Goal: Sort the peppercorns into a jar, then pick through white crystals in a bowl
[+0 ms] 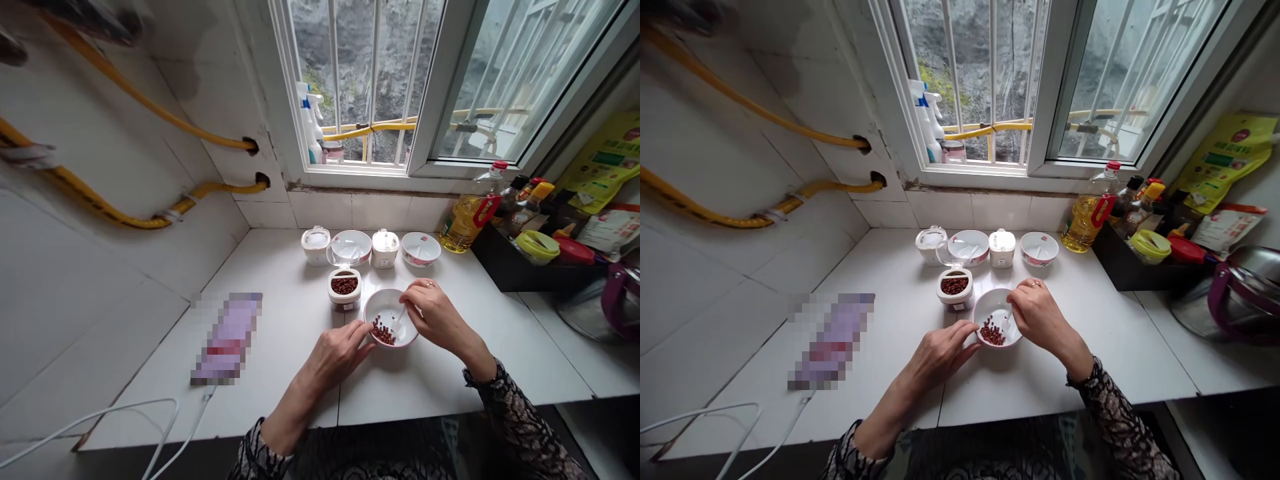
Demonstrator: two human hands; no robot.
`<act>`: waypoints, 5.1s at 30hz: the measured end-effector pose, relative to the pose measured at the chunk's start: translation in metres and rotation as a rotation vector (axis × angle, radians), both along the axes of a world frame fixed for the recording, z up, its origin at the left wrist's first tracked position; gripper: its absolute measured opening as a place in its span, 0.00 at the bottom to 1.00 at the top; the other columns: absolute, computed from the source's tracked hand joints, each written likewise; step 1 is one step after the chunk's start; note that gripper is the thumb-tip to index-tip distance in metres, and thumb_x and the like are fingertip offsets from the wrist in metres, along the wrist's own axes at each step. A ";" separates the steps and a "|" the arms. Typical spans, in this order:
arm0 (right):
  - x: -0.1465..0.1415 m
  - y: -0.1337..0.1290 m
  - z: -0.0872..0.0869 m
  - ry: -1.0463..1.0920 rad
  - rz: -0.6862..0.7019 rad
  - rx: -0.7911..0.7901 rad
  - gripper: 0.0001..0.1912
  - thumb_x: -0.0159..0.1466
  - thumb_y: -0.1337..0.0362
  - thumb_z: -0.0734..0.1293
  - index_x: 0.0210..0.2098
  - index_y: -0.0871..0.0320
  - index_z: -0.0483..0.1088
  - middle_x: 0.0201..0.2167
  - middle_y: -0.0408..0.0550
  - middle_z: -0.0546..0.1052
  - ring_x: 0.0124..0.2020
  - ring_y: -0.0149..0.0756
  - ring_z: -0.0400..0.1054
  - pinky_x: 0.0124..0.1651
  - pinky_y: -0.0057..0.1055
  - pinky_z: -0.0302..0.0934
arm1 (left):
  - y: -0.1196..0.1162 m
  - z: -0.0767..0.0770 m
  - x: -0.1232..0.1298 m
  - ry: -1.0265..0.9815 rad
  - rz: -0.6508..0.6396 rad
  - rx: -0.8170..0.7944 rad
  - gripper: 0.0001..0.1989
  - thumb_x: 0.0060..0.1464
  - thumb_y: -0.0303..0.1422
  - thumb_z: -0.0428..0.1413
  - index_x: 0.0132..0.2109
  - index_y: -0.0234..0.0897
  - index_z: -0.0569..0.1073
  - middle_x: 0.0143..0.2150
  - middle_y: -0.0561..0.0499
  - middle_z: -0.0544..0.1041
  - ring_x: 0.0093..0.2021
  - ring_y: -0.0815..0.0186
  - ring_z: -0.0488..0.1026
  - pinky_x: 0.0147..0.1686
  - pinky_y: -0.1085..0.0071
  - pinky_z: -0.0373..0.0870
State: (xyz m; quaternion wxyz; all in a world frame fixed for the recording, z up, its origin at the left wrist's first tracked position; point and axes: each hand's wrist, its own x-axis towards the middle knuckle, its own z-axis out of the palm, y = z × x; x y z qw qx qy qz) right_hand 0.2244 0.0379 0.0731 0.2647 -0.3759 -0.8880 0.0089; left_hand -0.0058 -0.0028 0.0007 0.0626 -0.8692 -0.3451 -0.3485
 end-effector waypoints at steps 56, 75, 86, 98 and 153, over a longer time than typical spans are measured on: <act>-0.040 0.026 0.008 0.336 0.003 0.356 0.10 0.66 0.73 0.61 0.39 0.54 0.72 0.31 0.45 0.80 0.39 0.39 0.74 0.61 0.49 0.57 | -0.001 -0.001 0.000 0.007 0.008 -0.035 0.10 0.70 0.35 0.44 0.48 0.34 0.66 0.37 0.49 0.77 0.30 0.67 0.77 0.25 0.75 0.71; -0.021 0.025 -0.038 0.353 -0.038 -0.164 0.10 0.60 0.75 0.62 0.30 0.56 0.72 0.30 0.46 0.79 0.37 0.39 0.72 0.55 0.46 0.58 | 0.000 -0.004 -0.003 0.021 -0.010 -0.027 0.11 0.69 0.35 0.46 0.51 0.34 0.66 0.40 0.45 0.79 0.33 0.65 0.79 0.27 0.73 0.73; -0.018 0.027 -0.043 0.461 -0.102 -0.203 0.10 0.60 0.73 0.63 0.30 0.55 0.73 0.30 0.45 0.80 0.38 0.39 0.73 0.58 0.47 0.57 | 0.001 -0.007 -0.005 0.019 -0.010 -0.037 0.11 0.68 0.35 0.47 0.52 0.33 0.66 0.42 0.44 0.79 0.36 0.64 0.79 0.29 0.73 0.74; -0.018 0.029 -0.042 0.474 -0.182 -0.232 0.09 0.58 0.71 0.62 0.29 0.55 0.74 0.28 0.45 0.80 0.36 0.40 0.74 0.62 0.52 0.52 | 0.001 -0.007 -0.004 0.014 -0.007 -0.029 0.11 0.69 0.35 0.46 0.52 0.35 0.66 0.41 0.45 0.79 0.34 0.65 0.79 0.28 0.74 0.73; -0.008 0.022 -0.033 0.463 -0.137 -0.277 0.09 0.61 0.70 0.62 0.30 0.53 0.73 0.27 0.42 0.79 0.35 0.39 0.73 0.61 0.50 0.56 | 0.001 -0.006 -0.004 0.023 0.004 -0.062 0.10 0.67 0.34 0.49 0.51 0.34 0.66 0.39 0.47 0.78 0.32 0.65 0.78 0.26 0.73 0.74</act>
